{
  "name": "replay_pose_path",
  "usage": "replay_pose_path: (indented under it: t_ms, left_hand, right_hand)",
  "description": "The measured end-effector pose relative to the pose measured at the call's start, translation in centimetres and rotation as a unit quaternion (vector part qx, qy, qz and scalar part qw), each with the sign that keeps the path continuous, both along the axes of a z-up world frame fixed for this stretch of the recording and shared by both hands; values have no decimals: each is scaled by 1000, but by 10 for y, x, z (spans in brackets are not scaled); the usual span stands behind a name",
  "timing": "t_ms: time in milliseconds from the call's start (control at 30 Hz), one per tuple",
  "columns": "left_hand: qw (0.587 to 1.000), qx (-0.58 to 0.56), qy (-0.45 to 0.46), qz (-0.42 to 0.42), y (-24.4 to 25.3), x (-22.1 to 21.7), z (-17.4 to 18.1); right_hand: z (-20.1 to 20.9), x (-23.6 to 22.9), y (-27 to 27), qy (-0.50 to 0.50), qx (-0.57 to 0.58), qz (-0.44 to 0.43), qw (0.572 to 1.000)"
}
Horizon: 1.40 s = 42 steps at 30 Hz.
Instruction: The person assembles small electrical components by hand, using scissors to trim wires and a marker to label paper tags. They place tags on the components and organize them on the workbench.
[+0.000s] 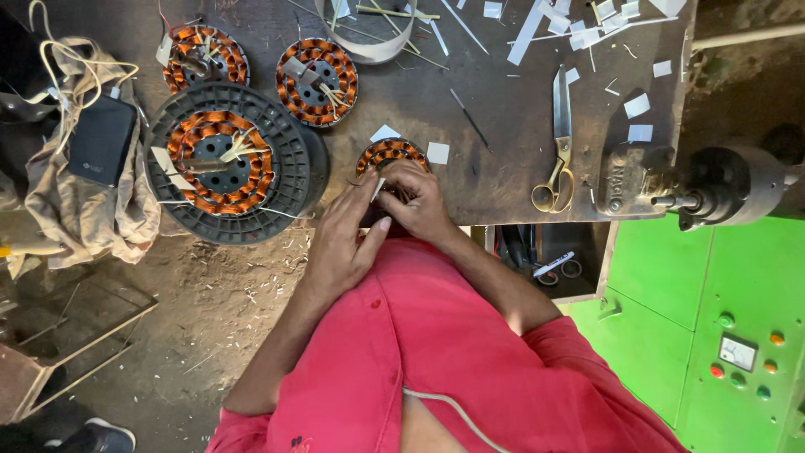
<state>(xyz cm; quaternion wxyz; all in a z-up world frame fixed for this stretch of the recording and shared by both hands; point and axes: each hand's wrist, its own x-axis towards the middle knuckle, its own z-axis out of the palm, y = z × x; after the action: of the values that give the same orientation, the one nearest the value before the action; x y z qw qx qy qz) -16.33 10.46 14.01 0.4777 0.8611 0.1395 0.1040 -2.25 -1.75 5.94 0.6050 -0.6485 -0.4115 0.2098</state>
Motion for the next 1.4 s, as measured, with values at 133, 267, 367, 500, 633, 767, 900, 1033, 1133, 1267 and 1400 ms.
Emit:
replay_pose_path:
  t_ms: [133,267,367,500,633,767,900,1033,1133,1267,1400]
  left_hand:
    - [997,75,30,-8,2,1,-3]
    - [975,202,79,-53,5,5,-12]
    - [967,233,80,-65,8,6,-16]
    - [987,161,-12,-23,9,-1,-23]
    - [986,64,-127,83,4,-2,-38]
    - [968,163,-181,59,8,3,-47]
    - [945,235,-225,-35,14,12,-46]
    - [938,258,-211,-93,13,25,-43]
    - [955,211,-202,-54,8,32,-41]
    - [980,149,-132,3,5,32,-36]
    - [986,142,-93,9,7,29,-26]
  right_hand:
    - [-5,5,-2,34,9,17,999]
    - [-16,5,-8,75,1,3,997]
    - [-27,3,-10,123,-63,-35,990]
    - [-40,5,-9,138,-37,-28,989]
    - [-46,6,-10,244,-53,-51,967]
    - [-47,8,-13,269,-27,-42,962]
    - [-51,11,-20,303,-8,-57,951]
    - [-54,12,-29,269,-32,-81,959]
    - [-48,12,-39,249,-63,-90,962]
    - [-31,8,-46,71,-59,-90,992]
    - [-12,4,-42,-44,-40,-117,991]
